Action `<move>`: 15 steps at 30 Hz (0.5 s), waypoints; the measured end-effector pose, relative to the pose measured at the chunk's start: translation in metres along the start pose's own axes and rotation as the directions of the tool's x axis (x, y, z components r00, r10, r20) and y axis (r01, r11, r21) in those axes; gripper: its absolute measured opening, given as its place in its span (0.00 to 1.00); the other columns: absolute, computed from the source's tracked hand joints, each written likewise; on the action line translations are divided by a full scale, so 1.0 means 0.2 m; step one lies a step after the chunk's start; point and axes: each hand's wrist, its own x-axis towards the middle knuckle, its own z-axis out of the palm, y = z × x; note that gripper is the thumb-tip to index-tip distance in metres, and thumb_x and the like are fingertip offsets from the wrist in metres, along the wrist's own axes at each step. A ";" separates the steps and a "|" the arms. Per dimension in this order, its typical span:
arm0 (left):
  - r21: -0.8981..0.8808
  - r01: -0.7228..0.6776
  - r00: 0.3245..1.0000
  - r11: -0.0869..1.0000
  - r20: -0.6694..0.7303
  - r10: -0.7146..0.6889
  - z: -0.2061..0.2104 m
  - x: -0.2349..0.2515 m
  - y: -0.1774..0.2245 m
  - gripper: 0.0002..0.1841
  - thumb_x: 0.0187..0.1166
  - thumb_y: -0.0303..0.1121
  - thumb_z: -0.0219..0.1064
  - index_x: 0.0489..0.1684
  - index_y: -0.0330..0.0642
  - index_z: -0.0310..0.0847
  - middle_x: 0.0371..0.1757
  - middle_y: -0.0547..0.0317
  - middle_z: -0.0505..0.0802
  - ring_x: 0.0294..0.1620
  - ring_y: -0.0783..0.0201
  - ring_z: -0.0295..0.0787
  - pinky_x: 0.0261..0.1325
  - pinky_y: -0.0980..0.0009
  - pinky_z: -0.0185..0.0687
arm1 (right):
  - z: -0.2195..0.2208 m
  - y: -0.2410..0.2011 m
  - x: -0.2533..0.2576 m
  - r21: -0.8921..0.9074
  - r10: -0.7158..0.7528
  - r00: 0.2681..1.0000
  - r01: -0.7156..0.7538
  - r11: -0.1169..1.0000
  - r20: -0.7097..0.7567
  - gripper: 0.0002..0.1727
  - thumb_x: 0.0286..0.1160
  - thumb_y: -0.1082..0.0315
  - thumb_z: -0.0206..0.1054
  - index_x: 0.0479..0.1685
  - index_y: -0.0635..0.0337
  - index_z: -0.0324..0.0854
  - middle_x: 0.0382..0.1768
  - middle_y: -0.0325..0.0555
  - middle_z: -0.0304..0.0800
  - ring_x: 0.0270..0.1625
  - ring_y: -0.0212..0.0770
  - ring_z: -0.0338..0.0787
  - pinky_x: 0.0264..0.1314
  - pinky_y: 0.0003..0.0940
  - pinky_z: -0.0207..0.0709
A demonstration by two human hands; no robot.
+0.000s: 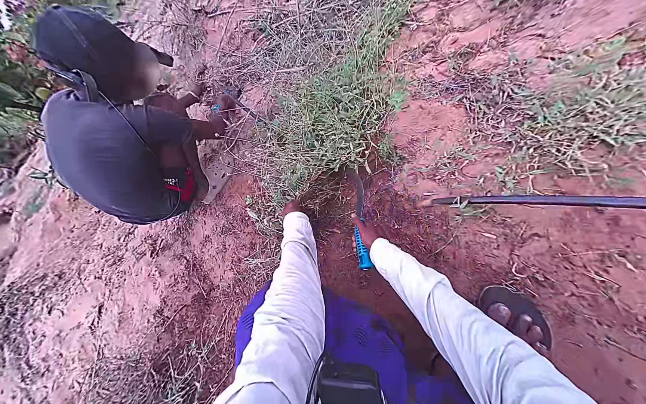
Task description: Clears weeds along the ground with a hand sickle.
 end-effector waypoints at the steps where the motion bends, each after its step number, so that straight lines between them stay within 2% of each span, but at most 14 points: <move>1: 0.001 0.000 1.000 1.000 -0.008 0.000 -0.01 -0.01 0.00 0.26 0.85 0.38 0.66 0.83 0.43 0.74 0.84 0.40 0.78 0.88 0.44 0.71 0.89 0.47 0.63 | 0.05 0.01 0.02 -0.009 0.004 1.000 -0.003 1.000 0.023 0.33 0.96 0.43 0.41 0.68 0.68 0.70 0.32 0.48 0.78 0.25 0.40 0.82 0.34 0.36 0.82; 3: -0.001 0.011 1.000 1.000 -0.014 -0.011 -0.05 -0.03 0.00 0.26 0.86 0.37 0.65 0.83 0.42 0.74 0.84 0.39 0.78 0.88 0.43 0.70 0.88 0.47 0.63 | 0.09 0.07 -0.05 -0.088 0.025 0.997 -0.019 0.996 0.076 0.34 0.95 0.43 0.42 0.77 0.67 0.64 0.36 0.50 0.80 0.28 0.41 0.84 0.37 0.38 0.83; 6: -0.065 0.051 0.998 0.997 -0.042 -0.054 -0.07 -0.01 -0.01 0.26 0.84 0.38 0.67 0.81 0.42 0.76 0.82 0.38 0.80 0.87 0.43 0.72 0.87 0.47 0.65 | -0.06 0.26 -0.27 -0.245 0.090 0.992 -0.066 0.967 0.087 0.32 0.95 0.44 0.44 0.72 0.67 0.67 0.32 0.49 0.79 0.26 0.41 0.84 0.36 0.38 0.84; 9: -0.125 0.073 0.995 0.989 -0.061 -0.081 -0.11 -0.02 -0.06 0.26 0.83 0.38 0.68 0.80 0.40 0.77 0.81 0.36 0.81 0.86 0.42 0.73 0.87 0.47 0.65 | -0.29 0.37 -0.44 -0.362 0.078 0.994 -0.043 0.931 0.082 0.29 0.95 0.45 0.47 0.65 0.66 0.71 0.26 0.45 0.77 0.21 0.39 0.82 0.31 0.36 0.82; 11: -0.140 0.062 0.995 0.988 -0.063 -0.071 -0.12 -0.02 -0.07 0.25 0.84 0.37 0.68 0.79 0.39 0.78 0.80 0.36 0.82 0.85 0.41 0.73 0.87 0.46 0.64 | -0.36 0.31 -0.47 -0.390 -0.009 0.998 0.031 0.920 0.059 0.28 0.95 0.47 0.48 0.61 0.67 0.73 0.26 0.45 0.78 0.21 0.39 0.82 0.32 0.36 0.82; 13: -0.152 0.064 0.995 0.986 -0.068 -0.075 -0.12 -0.03 -0.07 0.24 0.84 0.37 0.67 0.79 0.41 0.78 0.80 0.39 0.82 0.86 0.43 0.73 0.87 0.47 0.64 | -0.30 0.16 -0.40 -0.297 -0.084 0.996 0.085 0.951 0.018 0.28 0.96 0.47 0.46 0.61 0.67 0.73 0.26 0.44 0.77 0.21 0.38 0.82 0.32 0.35 0.82; 15: -0.185 0.070 0.992 0.980 -0.092 -0.088 -0.11 -0.03 -0.06 0.23 0.84 0.35 0.67 0.78 0.43 0.80 0.80 0.40 0.83 0.85 0.44 0.74 0.87 0.47 0.65 | -0.18 -0.05 -0.23 -0.169 -0.099 0.995 0.094 0.981 -0.022 0.31 0.96 0.45 0.43 0.66 0.68 0.72 0.29 0.47 0.79 0.23 0.40 0.82 0.33 0.37 0.82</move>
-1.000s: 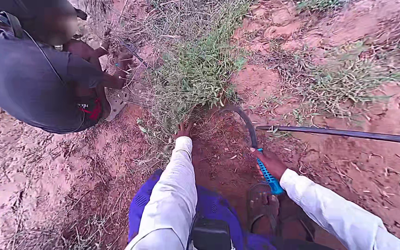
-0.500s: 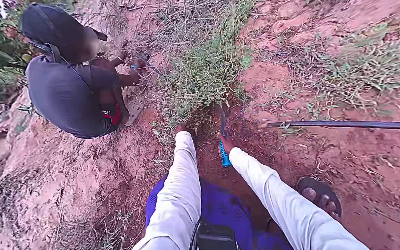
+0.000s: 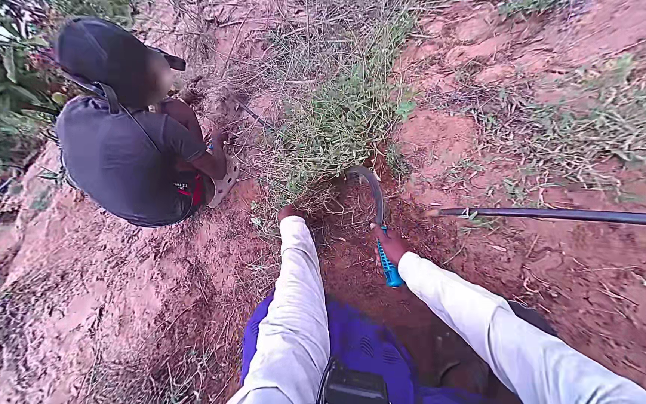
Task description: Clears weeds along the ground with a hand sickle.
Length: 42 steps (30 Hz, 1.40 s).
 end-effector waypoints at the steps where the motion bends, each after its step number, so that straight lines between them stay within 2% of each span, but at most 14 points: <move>1: 0.000 0.001 1.000 1.000 -0.010 -0.001 0.00 0.00 0.00 0.23 0.84 0.35 0.67 0.78 0.44 0.80 0.79 0.41 0.83 0.85 0.44 0.75 0.87 0.47 0.65 | 0.07 -0.09 0.11 0.047 -0.001 1.000 0.002 0.999 -0.015 0.31 0.96 0.45 0.42 0.67 0.67 0.71 0.30 0.47 0.80 0.23 0.39 0.83 0.32 0.36 0.82; 4: 0.050 0.007 1.000 0.999 -0.023 -0.006 0.00 0.01 0.02 0.23 0.85 0.37 0.67 0.78 0.45 0.80 0.79 0.43 0.84 0.85 0.45 0.75 0.87 0.47 0.66 | 0.24 -0.22 0.33 0.035 0.047 0.998 -0.049 0.998 0.044 0.35 0.96 0.44 0.42 0.77 0.69 0.67 0.45 0.56 0.84 0.34 0.42 0.87 0.44 0.37 0.83; 6: 0.044 0.022 0.999 0.999 -0.026 -0.021 0.01 0.02 -0.04 0.23 0.83 0.37 0.68 0.77 0.48 0.82 0.79 0.43 0.85 0.84 0.45 0.76 0.86 0.47 0.67 | 0.27 -0.11 0.30 -0.082 0.057 0.996 -0.052 0.995 0.067 0.35 0.95 0.44 0.44 0.79 0.68 0.66 0.50 0.58 0.84 0.38 0.44 0.89 0.47 0.39 0.84; 9: 0.031 0.023 1.000 0.999 0.003 -0.023 -0.01 0.05 -0.06 0.23 0.81 0.38 0.70 0.76 0.50 0.83 0.78 0.44 0.85 0.84 0.45 0.76 0.86 0.46 0.67 | 0.04 0.06 0.12 -0.295 0.112 0.992 -0.089 0.951 0.062 0.36 0.95 0.43 0.44 0.78 0.71 0.67 0.56 0.65 0.85 0.47 0.51 0.91 0.58 0.46 0.82; 11: 0.054 0.013 0.999 0.998 0.042 -0.015 -0.04 0.05 -0.08 0.24 0.81 0.39 0.71 0.77 0.49 0.82 0.79 0.44 0.84 0.85 0.45 0.75 0.86 0.46 0.66 | -0.11 0.19 -0.04 -0.421 0.133 0.989 -0.095 0.902 0.063 0.35 0.95 0.43 0.43 0.78 0.69 0.66 0.49 0.61 0.84 0.42 0.49 0.90 0.52 0.45 0.84; 14: 0.116 0.014 0.996 0.993 0.088 -0.025 -0.05 0.04 -0.07 0.25 0.80 0.41 0.72 0.76 0.47 0.82 0.80 0.42 0.83 0.86 0.44 0.73 0.87 0.46 0.66 | -0.25 0.28 -0.27 -0.610 0.062 0.994 0.009 0.792 0.096 0.34 0.94 0.47 0.50 0.72 0.76 0.72 0.56 0.72 0.86 0.57 0.63 0.90 0.66 0.57 0.77; 17: 0.142 0.000 0.993 0.990 0.118 -0.017 -0.01 0.01 -0.05 0.28 0.79 0.41 0.73 0.77 0.38 0.80 0.81 0.36 0.80 0.87 0.42 0.71 0.87 0.46 0.64 | -0.22 0.08 -0.21 -0.639 -0.139 0.986 0.166 0.751 0.093 0.34 0.94 0.47 0.51 0.74 0.75 0.70 0.54 0.70 0.87 0.55 0.62 0.91 0.65 0.57 0.78; 22: 0.117 0.075 0.994 0.990 0.071 -0.083 0.13 -0.05 0.01 0.33 0.78 0.42 0.75 0.80 0.33 0.74 0.83 0.33 0.77 0.88 0.41 0.69 0.88 0.48 0.65 | 0.03 -0.53 0.23 -0.738 -0.195 0.975 0.210 0.641 0.108 0.40 0.93 0.42 0.48 0.85 0.71 0.64 0.81 0.69 0.72 0.85 0.63 0.71 0.85 0.62 0.62; 24: 0.128 0.071 0.996 0.989 0.051 -0.078 0.15 -0.06 0.01 0.32 0.77 0.42 0.76 0.78 0.33 0.76 0.82 0.33 0.78 0.88 0.40 0.69 0.87 0.47 0.66 | 0.09 -0.53 0.34 -0.754 -0.170 0.984 0.156 0.638 0.059 0.37 0.90 0.45 0.55 0.81 0.71 0.70 0.82 0.69 0.71 0.87 0.63 0.69 0.85 0.64 0.61; 26: 0.170 0.052 0.995 0.984 0.077 -0.066 0.12 -0.07 0.00 0.31 0.78 0.44 0.75 0.77 0.35 0.78 0.82 0.35 0.79 0.87 0.42 0.70 0.87 0.47 0.66 | 0.10 -0.40 0.33 -0.740 -0.147 0.988 0.140 0.658 0.056 0.36 0.89 0.50 0.58 0.84 0.72 0.65 0.84 0.70 0.67 0.88 0.64 0.66 0.87 0.63 0.59; 31: 0.246 -0.040 0.985 0.968 0.173 -0.003 0.15 -0.10 0.02 0.29 0.81 0.44 0.71 0.78 0.37 0.78 0.83 0.38 0.79 0.88 0.43 0.70 0.88 0.45 0.64 | -0.14 -0.09 -0.04 -0.735 -0.028 0.999 0.030 0.677 0.016 0.36 0.94 0.48 0.51 0.84 0.73 0.64 0.81 0.71 0.72 0.85 0.63 0.71 0.86 0.59 0.62; 37: 0.236 -0.042 0.975 0.971 0.223 -0.012 0.12 -0.09 -0.05 0.28 0.85 0.43 0.68 0.77 0.32 0.78 0.83 0.36 0.78 0.89 0.43 0.69 0.89 0.47 0.62 | -0.36 0.15 -0.50 -0.875 0.072 0.997 -0.020 0.484 0.018 0.39 0.92 0.44 0.53 0.85 0.73 0.60 0.70 0.74 0.81 0.76 0.68 0.81 0.78 0.61 0.70; 39: 0.269 -0.019 0.975 0.963 0.218 -0.042 0.14 -0.08 -0.04 0.28 0.87 0.44 0.65 0.76 0.30 0.77 0.83 0.35 0.78 0.88 0.43 0.69 0.88 0.46 0.63 | -0.35 0.14 -0.52 -0.861 0.020 1.000 0.008 0.509 0.021 0.40 0.92 0.44 0.51 0.85 0.74 0.58 0.67 0.75 0.82 0.74 0.69 0.83 0.77 0.60 0.72; 42: 0.248 0.021 0.979 0.969 0.189 -0.070 0.13 -0.10 -0.02 0.28 0.87 0.44 0.64 0.76 0.29 0.77 0.83 0.35 0.78 0.88 0.42 0.70 0.88 0.47 0.64 | -0.23 -0.14 -0.36 -0.767 -0.146 0.989 0.123 0.630 0.038 0.41 0.93 0.42 0.49 0.85 0.75 0.58 0.69 0.74 0.81 0.75 0.67 0.82 0.78 0.59 0.71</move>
